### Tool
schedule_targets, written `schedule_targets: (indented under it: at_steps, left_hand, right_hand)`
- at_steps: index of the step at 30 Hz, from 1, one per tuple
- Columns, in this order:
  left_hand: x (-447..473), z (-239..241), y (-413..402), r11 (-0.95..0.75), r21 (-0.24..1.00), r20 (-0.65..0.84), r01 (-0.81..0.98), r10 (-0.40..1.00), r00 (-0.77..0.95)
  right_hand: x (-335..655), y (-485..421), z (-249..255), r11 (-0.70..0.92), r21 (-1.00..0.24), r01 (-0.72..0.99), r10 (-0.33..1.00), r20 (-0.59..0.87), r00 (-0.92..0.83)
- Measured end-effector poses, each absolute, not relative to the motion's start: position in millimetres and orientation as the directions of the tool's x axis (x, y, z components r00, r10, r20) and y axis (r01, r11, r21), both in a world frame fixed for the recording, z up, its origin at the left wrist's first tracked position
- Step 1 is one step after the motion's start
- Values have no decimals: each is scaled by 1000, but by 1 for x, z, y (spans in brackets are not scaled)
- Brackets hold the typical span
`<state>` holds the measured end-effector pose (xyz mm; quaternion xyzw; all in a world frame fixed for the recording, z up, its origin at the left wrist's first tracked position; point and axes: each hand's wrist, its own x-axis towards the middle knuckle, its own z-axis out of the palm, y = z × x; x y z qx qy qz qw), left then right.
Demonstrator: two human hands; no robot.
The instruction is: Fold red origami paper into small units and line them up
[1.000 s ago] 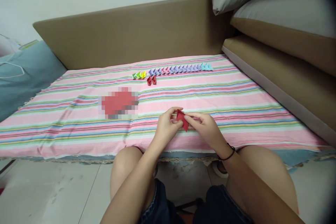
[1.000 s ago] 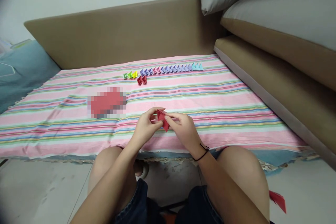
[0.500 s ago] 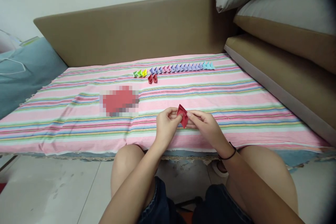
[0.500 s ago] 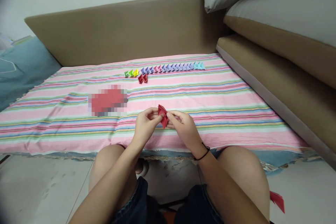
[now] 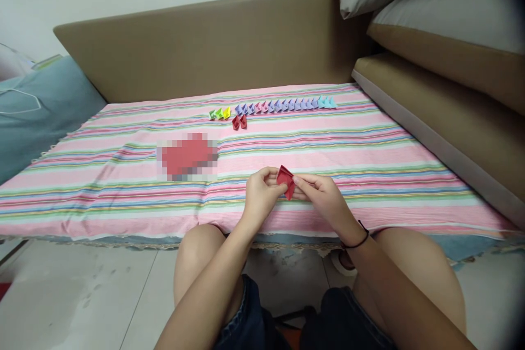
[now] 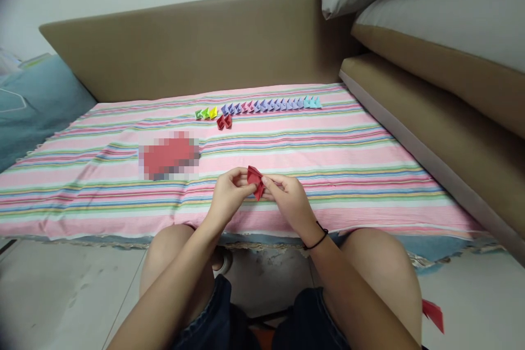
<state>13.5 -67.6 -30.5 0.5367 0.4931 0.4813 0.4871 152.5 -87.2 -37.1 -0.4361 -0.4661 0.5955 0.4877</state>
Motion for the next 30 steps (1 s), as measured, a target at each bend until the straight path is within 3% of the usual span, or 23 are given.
schedule_targets:
  at_steps: [7, 18, 27, 30]
  left_hand:
    - [11, -30, -67, -21, 996, 19, 86, 999, 28]
    - [13, -33, -66, 132, 976, -115, -172, 988, 104]
    - [14, -32, -66, 7, 997, -8, 73, 1000, 15]
    - [14, -33, -66, 13, 998, -14, 68, 1000, 26]
  right_hand:
    - [153, -88, -37, -94, -979, -179, 986, -67, -150]
    - [151, -90, -38, -36, -987, -157, 991, -15, -130]
    - [151, -89, -40, -3, -995, -96, 997, 4, -73]
    - [151, -90, -41, 2, -997, -77, 998, 8, -66]
